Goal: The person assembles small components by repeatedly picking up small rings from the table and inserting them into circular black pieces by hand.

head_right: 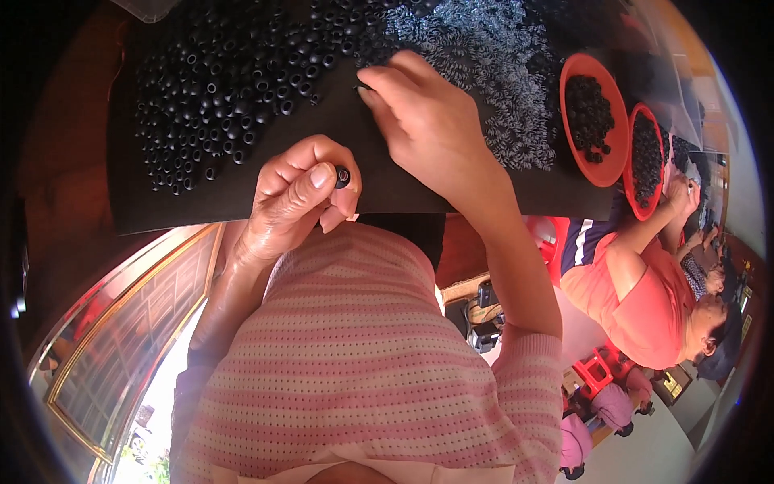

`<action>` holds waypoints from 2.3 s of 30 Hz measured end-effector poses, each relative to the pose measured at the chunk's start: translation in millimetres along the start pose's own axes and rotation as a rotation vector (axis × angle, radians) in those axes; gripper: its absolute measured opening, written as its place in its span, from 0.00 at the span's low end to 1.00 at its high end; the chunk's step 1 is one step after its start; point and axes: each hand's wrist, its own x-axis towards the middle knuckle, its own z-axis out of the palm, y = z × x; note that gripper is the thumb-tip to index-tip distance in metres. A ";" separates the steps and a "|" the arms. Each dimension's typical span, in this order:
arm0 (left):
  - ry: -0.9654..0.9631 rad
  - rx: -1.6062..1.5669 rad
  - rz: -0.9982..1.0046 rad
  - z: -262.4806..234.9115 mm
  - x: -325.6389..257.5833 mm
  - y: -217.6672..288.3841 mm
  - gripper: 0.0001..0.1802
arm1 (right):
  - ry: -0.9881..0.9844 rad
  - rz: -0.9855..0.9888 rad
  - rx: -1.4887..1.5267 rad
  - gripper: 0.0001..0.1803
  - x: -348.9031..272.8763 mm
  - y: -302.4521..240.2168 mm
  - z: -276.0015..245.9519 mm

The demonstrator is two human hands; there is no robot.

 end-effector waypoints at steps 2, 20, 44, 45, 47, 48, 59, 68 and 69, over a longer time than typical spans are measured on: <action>0.006 -0.037 -0.020 -0.9 -1.0 0.1 0.14 | -0.110 -0.063 -0.351 0.07 11.3 -7.9 2.8; 0.089 -0.142 0.016 -0.8 -1.5 -1.4 0.14 | -0.183 0.431 0.622 0.04 -2.9 -43.4 -29.3; 0.092 -0.008 -0.068 4.8 -1.7 1.3 0.15 | -0.115 0.382 0.970 0.07 -28.1 -47.1 -23.1; 0.093 -0.007 -0.067 4.8 -2.0 1.1 0.15 | -0.116 0.381 0.971 0.07 -29.0 -46.3 -24.4; 0.104 -0.009 -0.072 5.3 -2.2 0.9 0.15 | -0.170 0.447 0.977 0.07 -31.6 -44.8 -27.4; 0.104 -0.008 -0.072 5.4 -2.4 0.9 0.15 | -0.169 0.446 0.977 0.07 -32.8 -44.6 -27.1; 0.123 0.059 -0.073 7.8 -0.7 1.6 0.19 | 0.029 0.025 0.388 0.07 -32.5 -42.9 -17.9; 0.085 0.091 -0.048 7.4 0.0 0.2 0.23 | 0.179 -0.033 0.301 0.11 -42.6 -43.6 -8.2; 0.085 0.092 -0.049 8.3 -0.3 0.8 0.23 | 0.187 -0.058 0.307 0.11 -41.1 -42.9 -6.7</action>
